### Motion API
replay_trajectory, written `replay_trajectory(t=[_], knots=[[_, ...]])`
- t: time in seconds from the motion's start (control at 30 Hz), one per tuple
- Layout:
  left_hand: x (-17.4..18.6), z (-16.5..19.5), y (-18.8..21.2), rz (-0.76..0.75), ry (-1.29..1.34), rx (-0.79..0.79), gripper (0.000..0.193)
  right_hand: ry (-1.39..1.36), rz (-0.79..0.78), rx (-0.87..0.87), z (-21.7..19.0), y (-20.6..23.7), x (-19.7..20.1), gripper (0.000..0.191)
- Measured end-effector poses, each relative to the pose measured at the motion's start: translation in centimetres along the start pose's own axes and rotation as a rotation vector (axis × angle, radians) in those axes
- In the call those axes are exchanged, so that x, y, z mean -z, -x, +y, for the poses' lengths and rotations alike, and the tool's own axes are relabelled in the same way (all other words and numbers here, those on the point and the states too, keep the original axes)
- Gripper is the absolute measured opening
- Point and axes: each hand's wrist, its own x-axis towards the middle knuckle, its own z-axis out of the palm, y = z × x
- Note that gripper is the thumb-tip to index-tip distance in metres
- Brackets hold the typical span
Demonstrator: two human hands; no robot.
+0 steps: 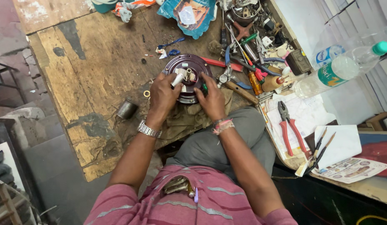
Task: The person uses a screwdriver to adjust internal components of a small electric motor placed on a workbench. They repeatedly probe and tighten parts within the motor housing while seated.
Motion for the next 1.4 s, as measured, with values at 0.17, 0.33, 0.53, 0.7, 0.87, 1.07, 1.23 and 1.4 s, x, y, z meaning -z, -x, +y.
replay_trajectory(t=[0.17, 0.33, 0.53, 0.7, 0.87, 1.07, 1.23, 1.4], knots=[[-0.1, 0.2, -0.3, 0.014, 0.02, -0.007, 0.037, -0.069, -0.032, 0.047, 0.3, -2.2, -1.4, 0.047], [0.4, 0.8, 0.3, 0.01, 0.012, -0.028, 0.037, -0.131, -0.053, -0.079, 0.5, -1.8, -1.4, 0.031], [0.4, 1.5, 0.5, 0.021, 0.043, -0.079, 0.033, -0.215, -0.005, -0.047, 1.2, -0.5, -1.3, 0.03], [-1.8, 1.8, -0.8, 0.066, -0.026, -0.117, 0.027, -0.1, 0.048, 0.038, 2.6, -1.5, -1.9, 0.032], [-2.2, 1.5, -1.3, 0.038, -0.068, -0.135, 0.033, -0.123, 0.079, 0.011, 1.6, -1.5, -1.9, 0.034], [-1.1, 0.8, 0.7, -0.03, -0.209, -0.072, 0.036, -0.085, 0.064, 0.034, 1.6, -1.0, -1.7, 0.036], [-1.9, 1.9, 0.0, -0.069, -0.297, -0.063, 0.034, -0.078, 0.124, 0.053, 3.2, -1.1, -1.7, 0.038], [-3.3, 2.5, -0.2, -0.027, -0.348, -0.206, 0.034, -0.012, 0.089, -0.023, 3.9, -0.6, -1.5, 0.04]])
